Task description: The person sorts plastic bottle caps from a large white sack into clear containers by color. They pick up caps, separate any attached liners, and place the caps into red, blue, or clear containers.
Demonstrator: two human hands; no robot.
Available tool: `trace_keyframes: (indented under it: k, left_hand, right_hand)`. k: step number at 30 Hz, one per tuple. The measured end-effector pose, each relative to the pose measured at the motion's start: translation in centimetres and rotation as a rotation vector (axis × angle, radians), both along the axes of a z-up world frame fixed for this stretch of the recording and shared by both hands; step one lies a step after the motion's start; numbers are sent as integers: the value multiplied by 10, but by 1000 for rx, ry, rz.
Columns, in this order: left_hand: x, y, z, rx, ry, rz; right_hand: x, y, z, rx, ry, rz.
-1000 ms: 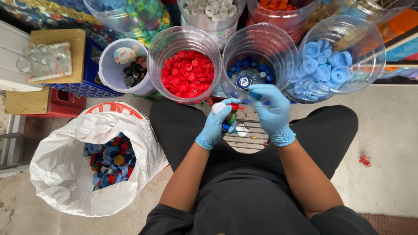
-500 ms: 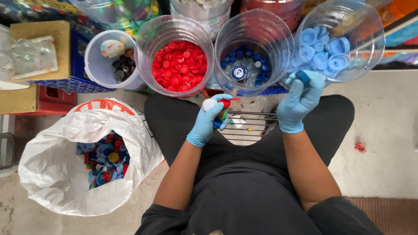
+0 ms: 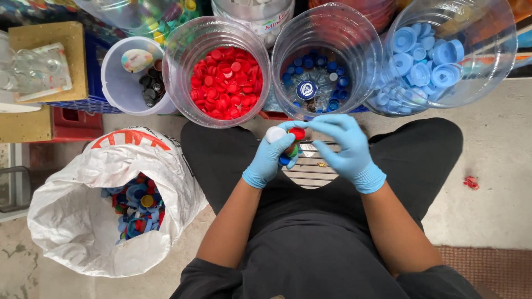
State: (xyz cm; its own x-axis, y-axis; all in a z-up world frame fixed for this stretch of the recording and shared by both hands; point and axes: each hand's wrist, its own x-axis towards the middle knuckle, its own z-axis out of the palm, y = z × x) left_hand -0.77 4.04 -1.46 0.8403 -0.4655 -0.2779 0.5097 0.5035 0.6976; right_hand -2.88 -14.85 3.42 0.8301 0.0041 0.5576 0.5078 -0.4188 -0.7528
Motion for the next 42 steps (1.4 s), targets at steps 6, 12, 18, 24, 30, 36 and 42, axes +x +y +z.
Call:
trace_keyframes:
  k: [6, 12, 18, 24, 30, 36, 42]
  left_hand:
    - [-7, -6, 1, -8, -24, -49]
    - [-6, -4, -21, -99, 23, 3]
    - [-11, 9, -28, -182, 5, 42]
    - [-19, 26, 3, -209, -37, 102]
    - [-23, 26, 18, -234, -18, 123]
    - [-27, 12, 28, -241, -39, 56]
    - [-27, 15, 34, -255, 20, 116]
  right_hand:
    - [-5, 4, -11, -134, 66, 43]
    - [-2, 14, 5, 102, -51, -8]
    - [31, 37, 42, 208, -451, -156]
    - [39, 53, 69, 79, 43, 100]
    - [4, 50, 46, 210, 475, 297]
    - [-12, 44, 43, 189, 558, 165]
    - [-7, 47, 44, 186, 532, 124]
